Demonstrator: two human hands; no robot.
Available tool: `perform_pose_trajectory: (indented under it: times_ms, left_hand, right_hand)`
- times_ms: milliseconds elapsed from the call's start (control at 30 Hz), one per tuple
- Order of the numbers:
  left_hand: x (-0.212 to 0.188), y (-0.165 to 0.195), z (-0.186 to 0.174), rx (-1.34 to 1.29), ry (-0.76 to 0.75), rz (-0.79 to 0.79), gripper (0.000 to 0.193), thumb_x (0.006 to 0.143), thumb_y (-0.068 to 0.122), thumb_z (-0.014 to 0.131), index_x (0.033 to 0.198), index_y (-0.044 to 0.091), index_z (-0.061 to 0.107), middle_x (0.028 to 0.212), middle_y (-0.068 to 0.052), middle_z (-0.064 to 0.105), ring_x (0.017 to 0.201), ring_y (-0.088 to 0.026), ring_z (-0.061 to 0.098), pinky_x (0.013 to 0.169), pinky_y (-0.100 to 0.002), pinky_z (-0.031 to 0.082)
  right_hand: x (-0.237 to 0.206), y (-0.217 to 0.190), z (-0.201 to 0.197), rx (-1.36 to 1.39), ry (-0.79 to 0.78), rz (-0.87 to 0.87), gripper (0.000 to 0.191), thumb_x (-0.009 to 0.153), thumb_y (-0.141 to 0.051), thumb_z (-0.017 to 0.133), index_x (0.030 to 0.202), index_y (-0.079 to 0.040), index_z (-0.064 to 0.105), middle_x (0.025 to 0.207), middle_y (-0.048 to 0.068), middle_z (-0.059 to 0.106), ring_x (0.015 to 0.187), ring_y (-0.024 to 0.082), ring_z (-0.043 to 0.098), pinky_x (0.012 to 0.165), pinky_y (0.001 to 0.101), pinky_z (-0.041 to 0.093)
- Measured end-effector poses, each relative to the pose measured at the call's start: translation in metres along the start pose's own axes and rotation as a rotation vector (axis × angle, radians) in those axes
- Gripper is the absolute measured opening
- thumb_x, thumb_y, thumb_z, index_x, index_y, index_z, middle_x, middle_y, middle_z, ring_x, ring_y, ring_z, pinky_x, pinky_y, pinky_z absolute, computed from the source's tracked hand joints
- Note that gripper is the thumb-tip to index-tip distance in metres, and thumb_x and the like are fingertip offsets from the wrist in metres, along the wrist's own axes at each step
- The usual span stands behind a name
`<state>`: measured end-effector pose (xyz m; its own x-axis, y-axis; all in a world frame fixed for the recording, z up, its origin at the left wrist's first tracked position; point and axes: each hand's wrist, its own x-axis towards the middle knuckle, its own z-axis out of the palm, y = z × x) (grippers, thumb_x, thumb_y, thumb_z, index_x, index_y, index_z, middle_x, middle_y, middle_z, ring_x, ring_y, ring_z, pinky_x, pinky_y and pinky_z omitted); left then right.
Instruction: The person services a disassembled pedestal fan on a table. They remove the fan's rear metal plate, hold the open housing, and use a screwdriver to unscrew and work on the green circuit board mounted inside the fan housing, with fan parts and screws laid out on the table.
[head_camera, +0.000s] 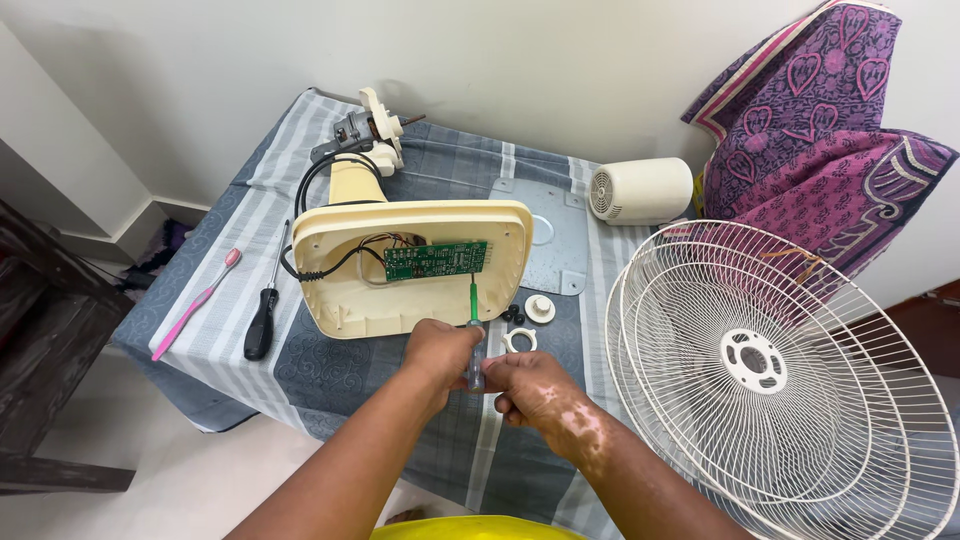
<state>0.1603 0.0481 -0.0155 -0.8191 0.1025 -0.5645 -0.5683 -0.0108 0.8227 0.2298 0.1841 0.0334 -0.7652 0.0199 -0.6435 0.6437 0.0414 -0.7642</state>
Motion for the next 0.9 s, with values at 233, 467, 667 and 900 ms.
perform_pose_trajectory:
  times_ms: [233, 467, 667, 900]
  left_hand:
    - [-0.009, 0.005, 0.005, -0.028, -0.051, -0.059, 0.023, 0.090, 0.026, 0.066, 0.083, 0.004, 0.068, 0.080, -0.011, 0.070, 0.069, -0.023, 0.065, 0.061, -0.043, 0.055]
    - [-0.009, 0.001, 0.011, 0.037, -0.003, -0.024, 0.028, 0.087, 0.029, 0.075, 0.081, 0.003, 0.064, 0.077, -0.009, 0.068, 0.067, -0.022, 0.063, 0.057, -0.040, 0.050]
    - [-0.005, -0.003, 0.013, -0.016, 0.084, 0.028, 0.031, 0.081, 0.024, 0.084, 0.075, 0.003, 0.062, 0.069, -0.009, 0.063, 0.056, -0.018, 0.054, 0.048, -0.037, 0.041]
    - [-0.010, 0.002, 0.013, -0.143, 0.026, 0.052, 0.027, 0.085, 0.017, 0.080, 0.074, 0.000, 0.062, 0.067, -0.010, 0.068, 0.052, -0.018, 0.060, 0.044, -0.036, 0.049]
  right_hand:
    - [-0.002, 0.003, -0.001, -0.013, 0.041, -0.005, 0.028, 0.089, -0.031, 0.076, 0.091, -0.004, 0.069, 0.073, 0.002, 0.060, 0.059, 0.010, 0.044, 0.054, 0.0283, 0.042]
    - [0.003, 0.001, 0.000, -0.057, 0.040, -0.051, 0.028, 0.082, -0.029, 0.079, 0.079, -0.005, 0.065, 0.066, 0.000, 0.057, 0.055, 0.010, 0.041, 0.050, 0.0297, 0.035]
    - [-0.001, -0.002, 0.006, -0.113, 0.093, -0.107, 0.025, 0.078, -0.027, 0.078, 0.079, -0.005, 0.066, 0.067, 0.001, 0.058, 0.055, 0.011, 0.040, 0.050, 0.0295, 0.033]
    - [-0.013, -0.007, 0.008, -0.056, 0.118, -0.042, 0.039, 0.095, -0.044, 0.062, 0.089, -0.006, 0.068, 0.073, 0.001, 0.063, 0.058, 0.010, 0.050, 0.052, 0.0281, 0.043]
